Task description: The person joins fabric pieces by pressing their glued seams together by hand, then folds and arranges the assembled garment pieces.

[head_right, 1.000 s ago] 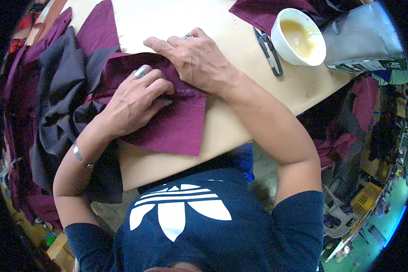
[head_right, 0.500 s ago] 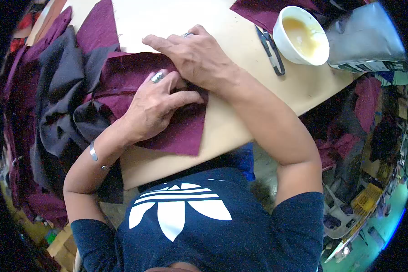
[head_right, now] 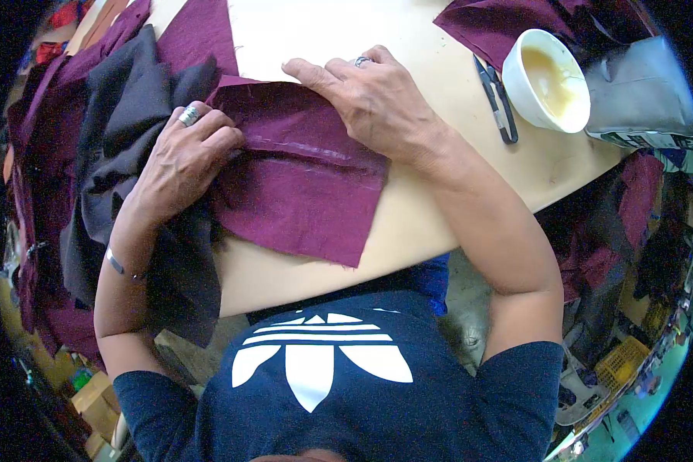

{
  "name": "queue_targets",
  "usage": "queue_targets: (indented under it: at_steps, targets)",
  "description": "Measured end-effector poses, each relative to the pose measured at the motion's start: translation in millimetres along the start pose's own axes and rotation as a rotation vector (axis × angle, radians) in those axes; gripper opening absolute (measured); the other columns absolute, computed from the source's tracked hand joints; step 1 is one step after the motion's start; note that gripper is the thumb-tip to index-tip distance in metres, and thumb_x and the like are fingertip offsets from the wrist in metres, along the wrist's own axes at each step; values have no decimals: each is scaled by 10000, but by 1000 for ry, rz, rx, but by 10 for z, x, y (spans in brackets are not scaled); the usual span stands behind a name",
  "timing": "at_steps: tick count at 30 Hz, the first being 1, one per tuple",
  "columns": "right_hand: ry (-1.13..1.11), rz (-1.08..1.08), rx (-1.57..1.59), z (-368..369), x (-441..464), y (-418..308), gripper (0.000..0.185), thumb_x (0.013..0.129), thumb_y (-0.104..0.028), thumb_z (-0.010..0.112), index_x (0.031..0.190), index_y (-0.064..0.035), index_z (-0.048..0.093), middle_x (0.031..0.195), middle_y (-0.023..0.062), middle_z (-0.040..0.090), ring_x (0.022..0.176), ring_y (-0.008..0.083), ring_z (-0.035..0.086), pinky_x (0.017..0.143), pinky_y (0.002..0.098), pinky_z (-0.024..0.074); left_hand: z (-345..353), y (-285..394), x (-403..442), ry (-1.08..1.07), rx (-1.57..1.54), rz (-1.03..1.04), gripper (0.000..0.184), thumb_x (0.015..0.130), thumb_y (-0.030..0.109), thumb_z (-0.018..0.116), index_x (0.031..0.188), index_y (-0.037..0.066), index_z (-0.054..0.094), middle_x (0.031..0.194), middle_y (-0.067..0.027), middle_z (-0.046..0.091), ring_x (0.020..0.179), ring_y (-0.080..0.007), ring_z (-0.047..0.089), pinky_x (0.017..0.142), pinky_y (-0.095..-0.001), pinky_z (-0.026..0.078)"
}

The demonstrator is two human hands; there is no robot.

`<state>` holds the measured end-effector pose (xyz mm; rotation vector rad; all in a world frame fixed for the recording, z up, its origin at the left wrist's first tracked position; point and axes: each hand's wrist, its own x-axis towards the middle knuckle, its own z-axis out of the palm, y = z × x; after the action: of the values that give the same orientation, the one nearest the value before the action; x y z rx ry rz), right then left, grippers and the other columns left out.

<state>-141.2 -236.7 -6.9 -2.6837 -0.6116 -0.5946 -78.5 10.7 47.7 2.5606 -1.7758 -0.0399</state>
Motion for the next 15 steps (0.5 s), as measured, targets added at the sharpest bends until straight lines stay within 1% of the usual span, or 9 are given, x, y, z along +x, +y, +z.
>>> queue_targets:
  at_steps: [2, 5, 8, 12, 15]
  targets:
    - [-1, 0, -5, 3, -3, -1, 503, 814, -59, 454, 1295, -206, 450, 828, 33, 621, 709, 182, 602, 752, 332, 419, -28, -31, -36, -7, 86, 19, 80, 799, 95, 501, 867, 96, 542, 864, -48, 518, 830, -210, 508, 757, -329, 394]
    - [-5, -5, -16, 1, 10, -4, 496, 823, -60, 459, 1296, -207, 448, 841, 35, 626, 711, 180, 603, 751, 333, 420, 33, -49, -67, 70, 73, 103, 110, 786, 95, 498, 890, 100, 533, 878, -51, 507, 869, -207, 507, 778, -325, 401]
    - [-23, 6, -14, -26, 11, -24, 489, 830, -59, 464, 1296, -204, 447, 847, 36, 628, 714, 180, 603, 752, 335, 421, 0, -35, -97, -4, 120, 93, 189, 769, 120, 470, 941, 100, 545, 926, -58, 516, 915, -233, 494, 786, -350, 413]
    - [-19, 0, -26, -18, 9, -18, 483, 834, -53, 461, 1295, -199, 448, 839, 36, 624, 711, 182, 601, 753, 335, 420, -64, -103, -135, -65, 167, 48, 186, 773, 140, 465, 941, 96, 531, 893, -61, 501, 907, -224, 490, 787, -351, 416]
    - [-23, 1, -19, -18, 9, -15, 478, 837, -52, 459, 1292, -198, 450, 828, 34, 619, 705, 180, 598, 756, 333, 418, -39, -112, -140, -55, 218, 80, 191, 776, 151, 461, 950, 99, 520, 873, -58, 492, 879, -216, 495, 765, -337, 417]
